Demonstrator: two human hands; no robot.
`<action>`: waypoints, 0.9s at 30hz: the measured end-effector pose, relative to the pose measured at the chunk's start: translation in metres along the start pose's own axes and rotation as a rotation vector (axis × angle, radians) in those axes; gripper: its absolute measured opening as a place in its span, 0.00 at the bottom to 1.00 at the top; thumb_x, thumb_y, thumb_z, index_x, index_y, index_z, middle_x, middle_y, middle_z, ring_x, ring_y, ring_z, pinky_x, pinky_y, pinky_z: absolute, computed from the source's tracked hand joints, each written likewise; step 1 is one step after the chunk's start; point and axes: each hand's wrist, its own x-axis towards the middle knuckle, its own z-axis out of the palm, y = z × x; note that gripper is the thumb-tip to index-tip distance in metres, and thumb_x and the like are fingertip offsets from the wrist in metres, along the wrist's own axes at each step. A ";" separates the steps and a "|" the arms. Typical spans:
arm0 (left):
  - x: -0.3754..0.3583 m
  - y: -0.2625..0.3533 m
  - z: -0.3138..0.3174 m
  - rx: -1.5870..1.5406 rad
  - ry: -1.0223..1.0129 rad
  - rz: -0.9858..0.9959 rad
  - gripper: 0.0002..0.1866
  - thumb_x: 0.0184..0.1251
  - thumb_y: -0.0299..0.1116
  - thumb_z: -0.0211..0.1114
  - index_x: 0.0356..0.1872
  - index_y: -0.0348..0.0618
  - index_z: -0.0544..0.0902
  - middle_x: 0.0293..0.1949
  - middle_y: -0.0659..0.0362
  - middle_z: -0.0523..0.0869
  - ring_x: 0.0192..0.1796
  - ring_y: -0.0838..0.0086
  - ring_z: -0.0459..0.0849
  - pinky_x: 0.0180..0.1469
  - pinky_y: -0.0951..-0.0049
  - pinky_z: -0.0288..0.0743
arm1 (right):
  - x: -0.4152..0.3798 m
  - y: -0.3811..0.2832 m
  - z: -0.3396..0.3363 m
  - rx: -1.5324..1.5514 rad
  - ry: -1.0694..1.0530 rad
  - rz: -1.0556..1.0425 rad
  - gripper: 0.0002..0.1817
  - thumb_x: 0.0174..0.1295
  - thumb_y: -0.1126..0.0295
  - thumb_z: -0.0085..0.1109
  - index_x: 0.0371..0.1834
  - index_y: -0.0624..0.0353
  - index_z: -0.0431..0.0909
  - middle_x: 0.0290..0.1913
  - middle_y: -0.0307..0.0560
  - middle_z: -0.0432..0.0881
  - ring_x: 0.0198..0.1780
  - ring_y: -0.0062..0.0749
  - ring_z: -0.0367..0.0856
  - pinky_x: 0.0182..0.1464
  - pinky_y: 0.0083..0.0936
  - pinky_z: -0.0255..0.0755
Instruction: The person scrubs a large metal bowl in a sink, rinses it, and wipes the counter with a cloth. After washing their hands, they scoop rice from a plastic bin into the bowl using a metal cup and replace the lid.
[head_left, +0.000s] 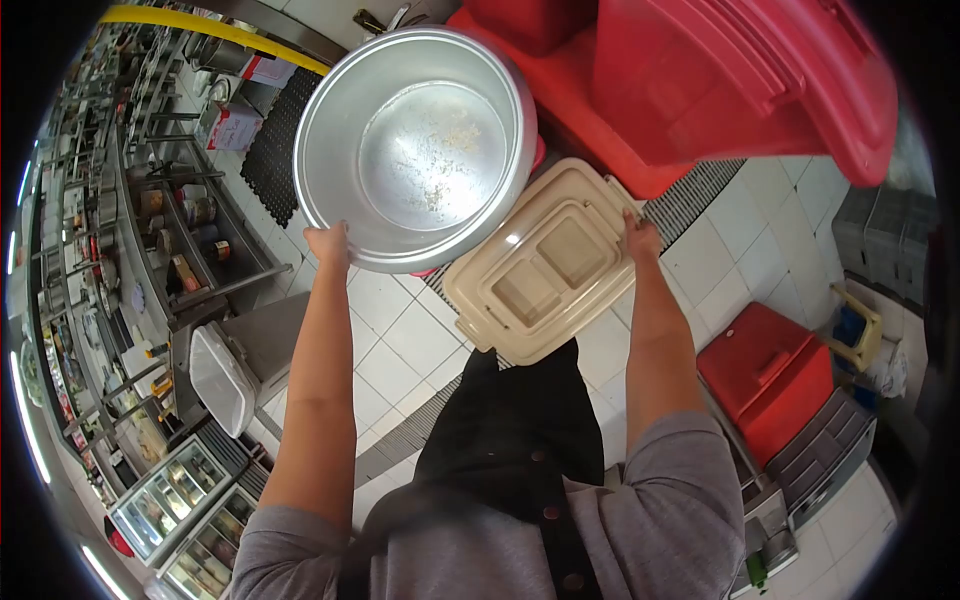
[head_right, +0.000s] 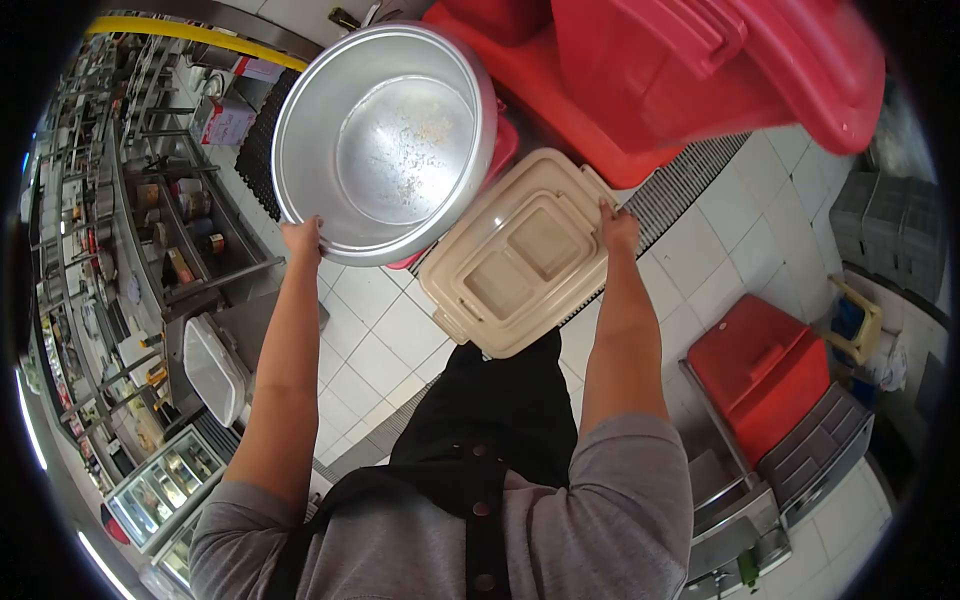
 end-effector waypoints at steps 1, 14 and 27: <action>-0.001 0.005 0.002 -0.021 0.005 0.002 0.30 0.45 0.22 0.69 0.50 0.26 0.65 0.46 0.38 0.79 0.46 0.53 0.84 0.50 0.62 0.79 | 0.006 0.005 0.004 0.012 0.110 -0.022 0.48 0.56 0.26 0.47 0.55 0.67 0.79 0.50 0.71 0.80 0.57 0.60 0.78 0.60 0.43 0.70; -0.003 0.005 0.005 0.106 0.115 0.033 0.29 0.43 0.25 0.72 0.48 0.27 0.70 0.43 0.39 0.82 0.43 0.51 0.86 0.48 0.60 0.80 | 0.037 0.063 0.005 0.006 -0.043 -0.023 0.49 0.60 0.26 0.42 0.32 0.74 0.83 0.34 0.76 0.81 0.45 0.66 0.81 0.49 0.50 0.73; -0.013 0.018 0.003 -0.041 0.075 0.054 0.30 0.45 0.22 0.70 0.51 0.28 0.67 0.47 0.38 0.80 0.49 0.50 0.84 0.52 0.62 0.79 | -0.184 -0.081 0.025 -0.054 0.251 -0.566 0.27 0.58 0.54 0.65 0.50 0.65 0.72 0.49 0.58 0.73 0.53 0.57 0.71 0.62 0.45 0.64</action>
